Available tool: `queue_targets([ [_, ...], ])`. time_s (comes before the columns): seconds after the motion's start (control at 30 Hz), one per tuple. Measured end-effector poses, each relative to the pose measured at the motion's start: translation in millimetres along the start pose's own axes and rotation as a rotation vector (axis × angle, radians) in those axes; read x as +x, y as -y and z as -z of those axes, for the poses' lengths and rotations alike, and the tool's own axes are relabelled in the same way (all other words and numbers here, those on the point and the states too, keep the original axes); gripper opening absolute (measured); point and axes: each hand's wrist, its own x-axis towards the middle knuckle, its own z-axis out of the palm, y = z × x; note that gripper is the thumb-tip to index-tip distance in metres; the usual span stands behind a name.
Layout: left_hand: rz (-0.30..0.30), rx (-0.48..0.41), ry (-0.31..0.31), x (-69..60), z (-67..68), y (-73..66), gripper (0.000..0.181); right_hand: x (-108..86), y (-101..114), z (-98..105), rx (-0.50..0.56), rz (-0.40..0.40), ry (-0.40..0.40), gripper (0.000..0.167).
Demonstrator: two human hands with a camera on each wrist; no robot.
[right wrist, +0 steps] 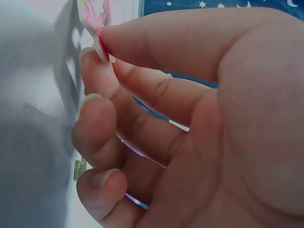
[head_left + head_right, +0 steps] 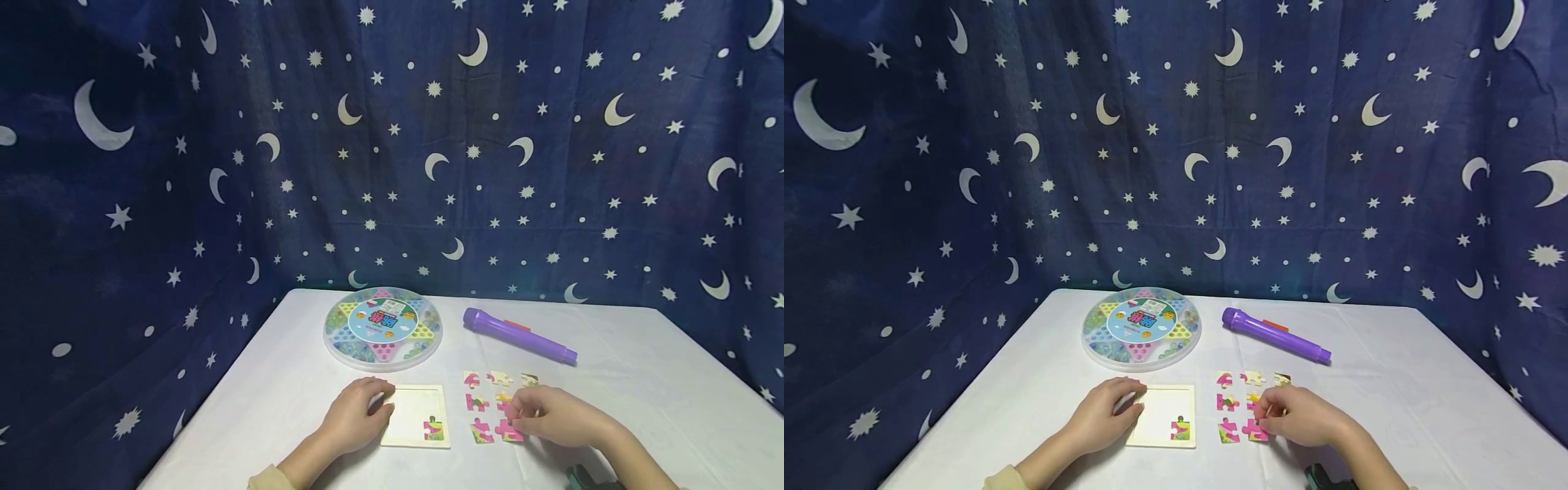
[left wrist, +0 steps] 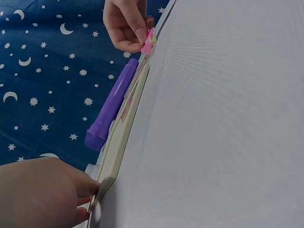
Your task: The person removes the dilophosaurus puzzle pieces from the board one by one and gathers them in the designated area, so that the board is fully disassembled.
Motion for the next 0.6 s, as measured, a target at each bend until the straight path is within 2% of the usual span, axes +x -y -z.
queue_targets([
  [0.37, -0.006, 0.012, -0.003, 0.6, -0.5, -0.6, 0.026, 1.6, -1.9, -0.7, 0.002, -0.014, -0.009, 0.012],
  [0.6, 0.007, 0.007, 0.011, 0.1, 0.2, -1.0, 0.026, 2.9, -1.9, -1.2, -0.006, -0.038, -0.027, 0.021],
])
